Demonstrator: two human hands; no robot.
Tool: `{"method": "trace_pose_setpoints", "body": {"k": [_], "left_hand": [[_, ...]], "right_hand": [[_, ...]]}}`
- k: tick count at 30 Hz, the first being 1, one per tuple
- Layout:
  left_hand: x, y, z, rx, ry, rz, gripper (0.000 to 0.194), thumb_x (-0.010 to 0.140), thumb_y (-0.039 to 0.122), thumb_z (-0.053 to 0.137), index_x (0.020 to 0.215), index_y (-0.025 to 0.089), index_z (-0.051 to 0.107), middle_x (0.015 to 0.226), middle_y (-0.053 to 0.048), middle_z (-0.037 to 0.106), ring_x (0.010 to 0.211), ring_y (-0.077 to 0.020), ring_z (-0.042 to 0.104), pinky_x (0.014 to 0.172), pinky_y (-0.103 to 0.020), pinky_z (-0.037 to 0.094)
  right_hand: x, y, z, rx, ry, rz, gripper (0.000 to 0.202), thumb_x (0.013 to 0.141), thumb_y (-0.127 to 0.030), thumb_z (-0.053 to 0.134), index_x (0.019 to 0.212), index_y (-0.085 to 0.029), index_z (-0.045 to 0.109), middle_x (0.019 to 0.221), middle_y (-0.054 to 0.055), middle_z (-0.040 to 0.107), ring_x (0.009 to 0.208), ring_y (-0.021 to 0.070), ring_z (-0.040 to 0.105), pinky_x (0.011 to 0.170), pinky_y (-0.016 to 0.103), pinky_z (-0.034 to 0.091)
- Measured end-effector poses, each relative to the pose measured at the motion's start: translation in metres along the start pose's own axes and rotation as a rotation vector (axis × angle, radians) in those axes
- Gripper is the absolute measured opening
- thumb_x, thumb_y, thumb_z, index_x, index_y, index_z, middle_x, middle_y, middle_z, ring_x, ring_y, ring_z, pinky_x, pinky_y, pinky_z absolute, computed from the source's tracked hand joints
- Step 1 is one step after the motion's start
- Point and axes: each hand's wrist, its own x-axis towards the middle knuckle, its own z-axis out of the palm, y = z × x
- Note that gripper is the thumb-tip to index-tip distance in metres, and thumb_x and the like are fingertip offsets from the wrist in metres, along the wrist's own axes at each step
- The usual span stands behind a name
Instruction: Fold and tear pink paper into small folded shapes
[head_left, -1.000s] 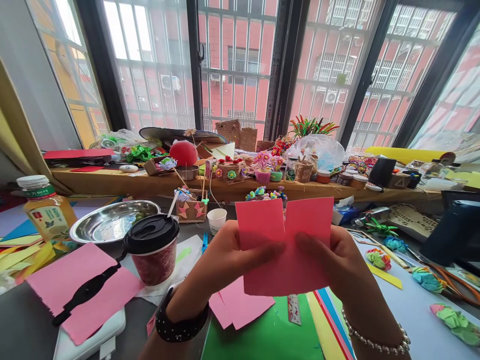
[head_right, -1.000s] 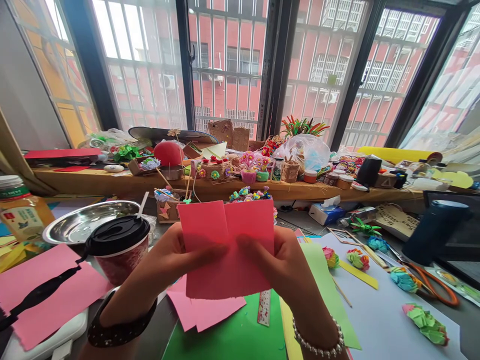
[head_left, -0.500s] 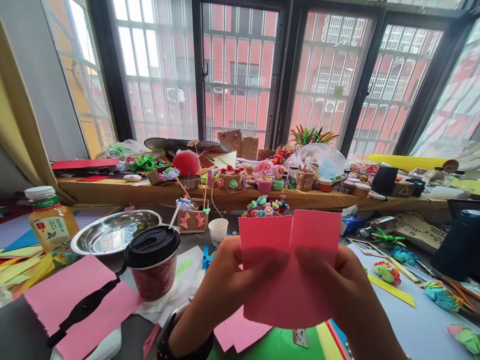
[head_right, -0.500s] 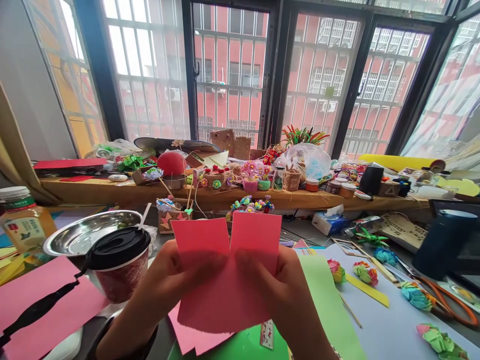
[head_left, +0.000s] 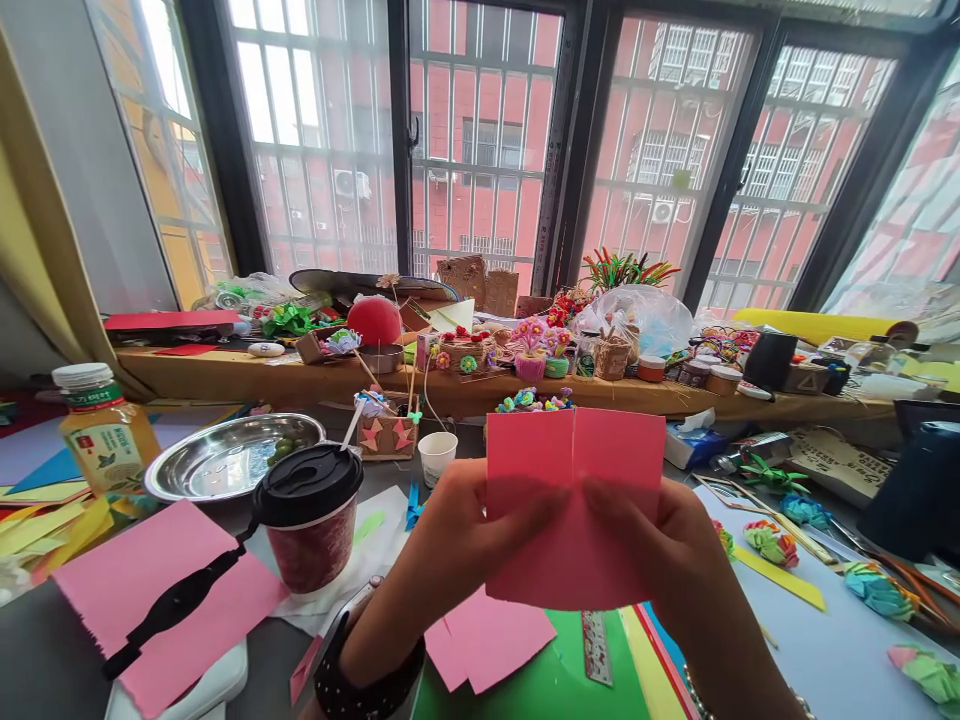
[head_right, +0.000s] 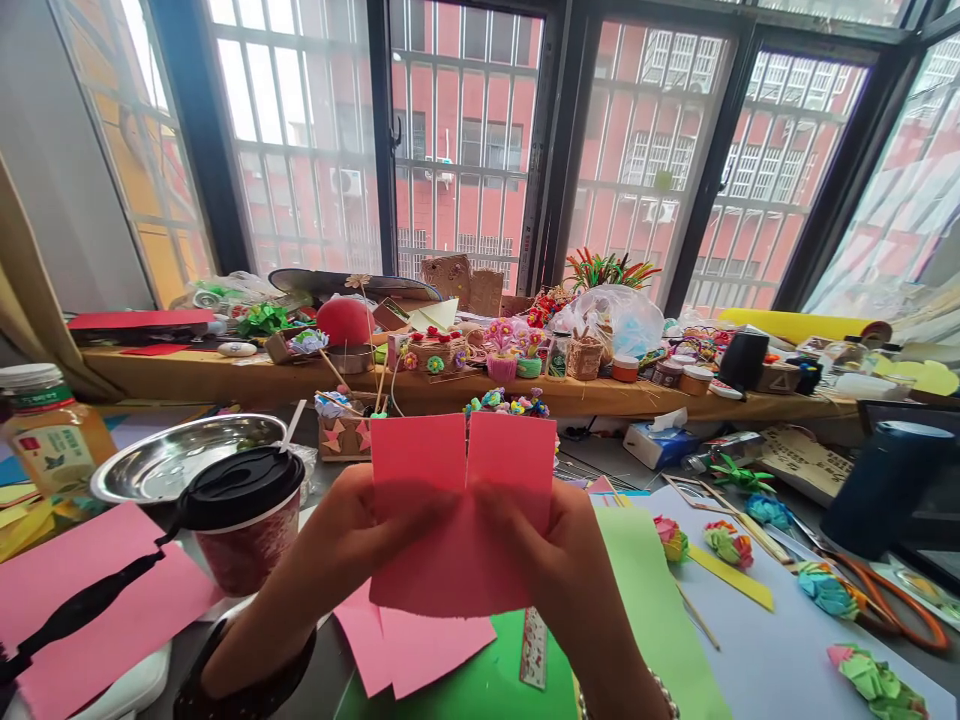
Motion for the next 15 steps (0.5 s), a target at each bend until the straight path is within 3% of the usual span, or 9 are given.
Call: {"method": "trace_pose_setpoints", "body": {"k": [4,8,15], "left_hand": [[0.0,0.0002,-0.0018,-0.152,-0.019,-0.046,0.014,0.068,0.027,0.064,0.075,0.015,0.066,0.075,-0.002,0.068,0.067,-0.0142,0.059,0.056,-0.019,0.046],[-0.0002,-0.0016,-0.0053,-0.081,-0.038,-0.016,0.015,0.069,0.029,0.063,0.076,0.016,0.067,0.077,-0.002,0.067,0.071,-0.0159,0.06,0.057,-0.02,0.046],[-0.0048,0.0016,-0.0043,-0.011,-0.037,0.011,0.018,0.071,0.031,0.061,0.076,0.014,0.065,0.076,-0.004,0.066,0.07,-0.0178,0.059,0.057,-0.022,0.047]], "right_hand": [[-0.0031,-0.0039,0.0019,-0.062,0.007,-0.011,0.025,0.059,-0.041,0.069,0.058,-0.017,0.065,0.053,-0.001,0.059,0.046,0.0107,0.049,0.041,0.018,0.037],[-0.0052,-0.0063,0.0021,-0.107,0.008,-0.011,0.023,0.058,-0.04,0.07,0.058,-0.017,0.065,0.055,0.0,0.061,0.051,0.0132,0.053,0.043,0.018,0.04],[-0.006,-0.0002,-0.0003,-0.081,-0.021,-0.046,0.03,0.062,-0.043,0.066,0.052,-0.015,0.059,0.05,-0.001,0.052,0.045,0.0096,0.043,0.039,0.018,0.033]]}}
